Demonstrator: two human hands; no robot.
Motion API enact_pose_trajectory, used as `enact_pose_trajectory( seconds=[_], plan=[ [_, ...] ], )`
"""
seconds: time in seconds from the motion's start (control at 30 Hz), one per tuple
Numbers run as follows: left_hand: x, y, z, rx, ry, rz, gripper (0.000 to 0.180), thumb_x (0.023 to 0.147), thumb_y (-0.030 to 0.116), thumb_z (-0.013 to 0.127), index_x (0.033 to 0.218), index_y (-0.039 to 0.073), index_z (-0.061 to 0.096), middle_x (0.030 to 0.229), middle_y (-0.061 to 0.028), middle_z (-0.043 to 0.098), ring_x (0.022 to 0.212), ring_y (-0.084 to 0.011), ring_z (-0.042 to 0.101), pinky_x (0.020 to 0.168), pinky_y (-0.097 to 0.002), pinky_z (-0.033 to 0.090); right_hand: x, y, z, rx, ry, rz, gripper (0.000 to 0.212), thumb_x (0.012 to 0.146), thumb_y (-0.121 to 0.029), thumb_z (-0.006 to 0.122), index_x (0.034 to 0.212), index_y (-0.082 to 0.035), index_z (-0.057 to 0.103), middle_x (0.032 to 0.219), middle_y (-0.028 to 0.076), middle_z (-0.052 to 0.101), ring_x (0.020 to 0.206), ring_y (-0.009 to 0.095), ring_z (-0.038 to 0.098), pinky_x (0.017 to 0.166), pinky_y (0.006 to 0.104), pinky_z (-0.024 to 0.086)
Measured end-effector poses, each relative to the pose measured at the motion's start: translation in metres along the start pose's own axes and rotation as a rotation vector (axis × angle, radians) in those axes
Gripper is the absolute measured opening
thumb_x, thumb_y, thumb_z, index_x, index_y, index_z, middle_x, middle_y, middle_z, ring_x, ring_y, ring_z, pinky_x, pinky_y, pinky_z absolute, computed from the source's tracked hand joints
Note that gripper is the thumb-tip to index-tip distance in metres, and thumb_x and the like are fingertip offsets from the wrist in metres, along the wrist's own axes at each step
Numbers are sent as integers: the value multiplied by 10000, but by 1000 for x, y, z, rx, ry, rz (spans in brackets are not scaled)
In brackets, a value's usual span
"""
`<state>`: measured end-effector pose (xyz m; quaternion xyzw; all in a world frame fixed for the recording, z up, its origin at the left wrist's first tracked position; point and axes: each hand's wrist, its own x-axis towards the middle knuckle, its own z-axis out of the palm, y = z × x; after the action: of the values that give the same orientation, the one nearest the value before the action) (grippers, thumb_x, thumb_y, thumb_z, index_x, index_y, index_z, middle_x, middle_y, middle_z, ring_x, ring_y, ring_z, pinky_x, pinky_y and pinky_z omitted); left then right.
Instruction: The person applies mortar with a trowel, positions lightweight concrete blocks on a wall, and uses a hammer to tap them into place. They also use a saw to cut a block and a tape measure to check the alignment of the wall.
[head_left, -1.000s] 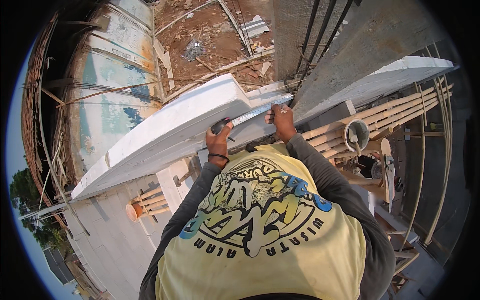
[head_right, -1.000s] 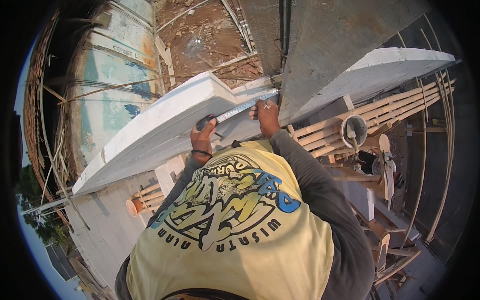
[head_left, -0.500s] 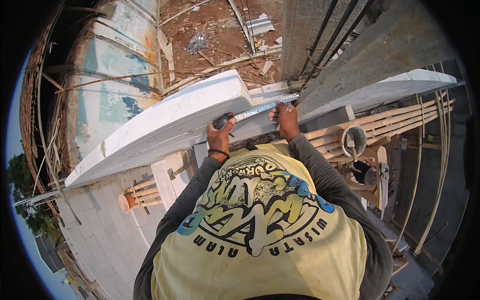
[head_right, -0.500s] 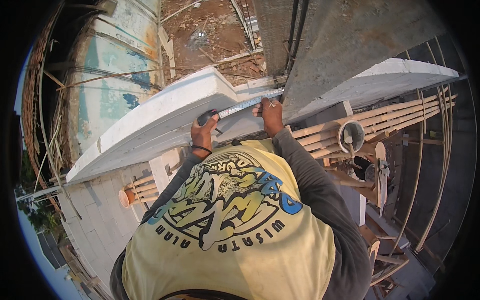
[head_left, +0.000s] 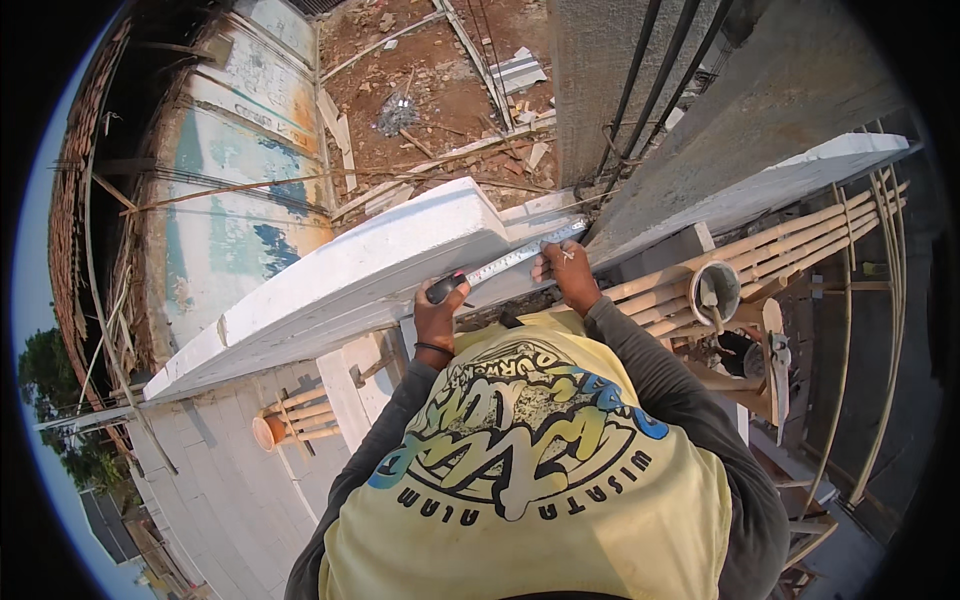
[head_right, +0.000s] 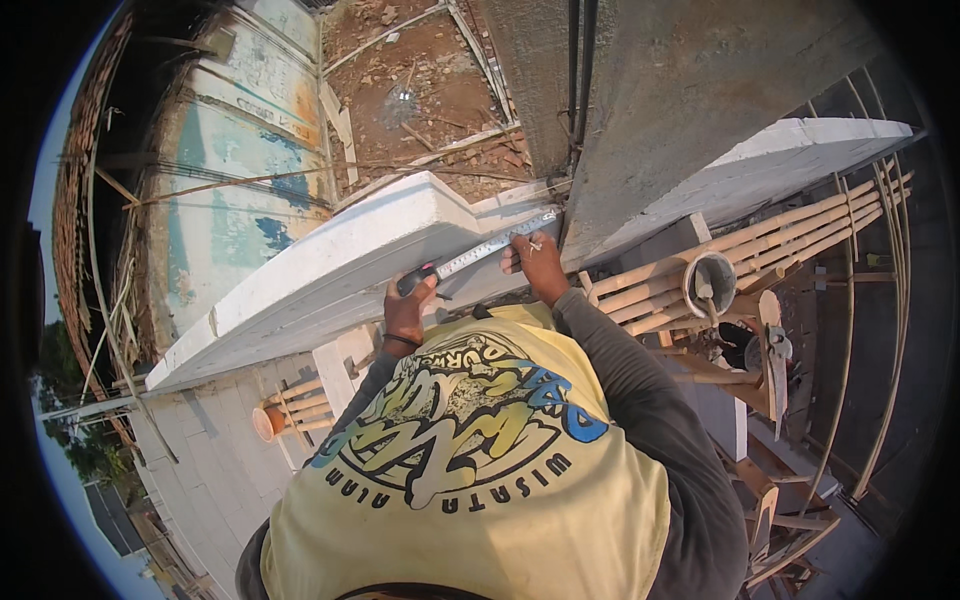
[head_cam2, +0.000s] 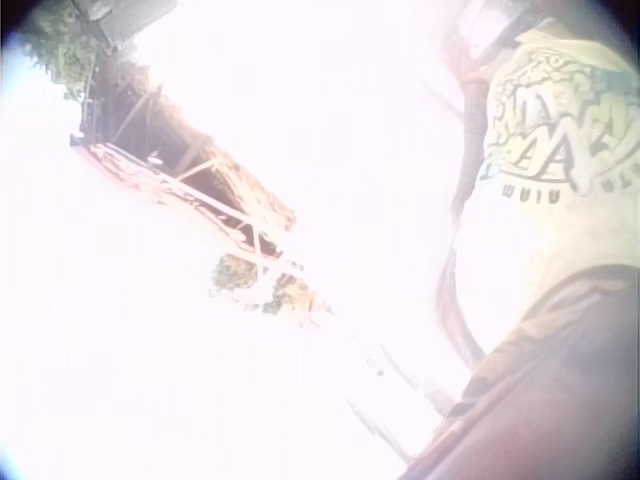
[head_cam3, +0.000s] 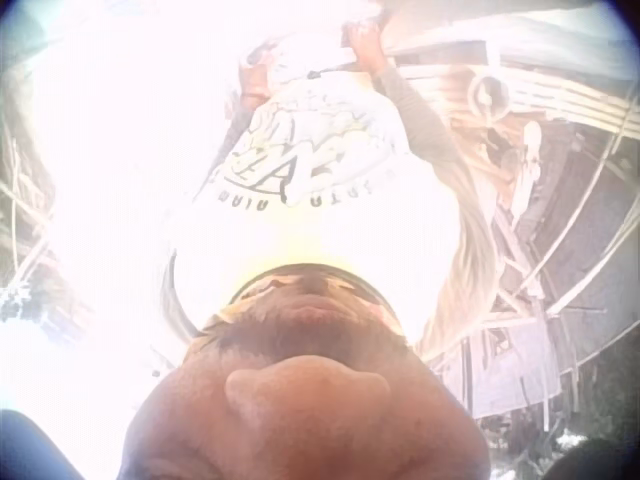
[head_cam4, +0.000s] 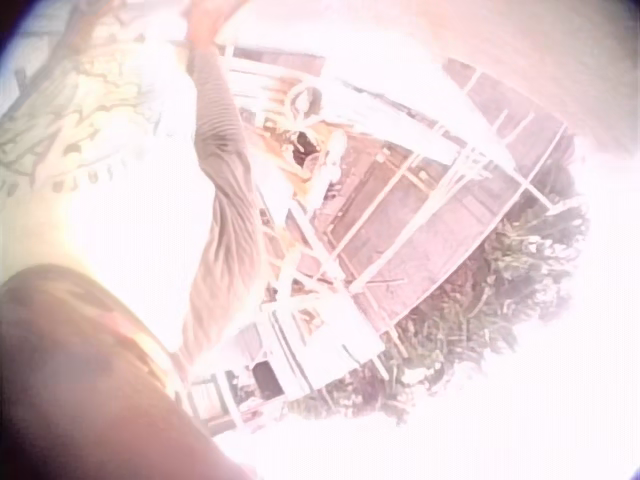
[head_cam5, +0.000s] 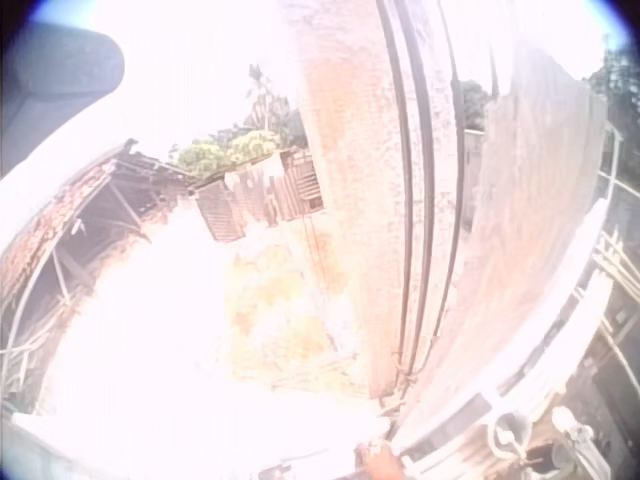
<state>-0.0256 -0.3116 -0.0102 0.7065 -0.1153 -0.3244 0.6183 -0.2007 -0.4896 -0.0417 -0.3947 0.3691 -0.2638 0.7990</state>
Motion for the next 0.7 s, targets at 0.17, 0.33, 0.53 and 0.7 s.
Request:
enact_pose_trajectory(
  seconds=[0.17,0.33,0.53,0.7],
  plan=[
    [-5,1,-46,-264,-439,-405,491,832,81,699,1256,-11,468,1133,-137,572,1026,-253,611,878,-353,534,-29,-11,2,2,-91,-12,204,939,-168,550,872,22,514,744,109,608,621,186,625,560,317,524],
    [31,-17,-57,-263,-957,-594,495,882,126,646,1302,-19,429,1166,-144,563,1063,-271,587,948,-388,489,-50,-4,-4,-45,29,-235,167,951,-144,527,875,4,516,725,92,600,605,156,608,558,304,507],
    [18,51,16,90,-1184,-709,581,843,167,689,1299,-48,401,1084,-117,574,986,-178,601,895,-328,494,-84,-18,-13,-128,329,-384,186,971,-183,491,915,-8,522,724,43,553,625,114,575,589,267,476],
    [23,66,42,233,-1304,-634,514,831,151,702,1250,-30,466,1020,-86,591,891,-138,592,788,-253,492,-105,-25,-7,-50,491,-435,198,961,-193,510,898,-6,509,736,29,534,610,103,577,539,262,490]
  ],
)
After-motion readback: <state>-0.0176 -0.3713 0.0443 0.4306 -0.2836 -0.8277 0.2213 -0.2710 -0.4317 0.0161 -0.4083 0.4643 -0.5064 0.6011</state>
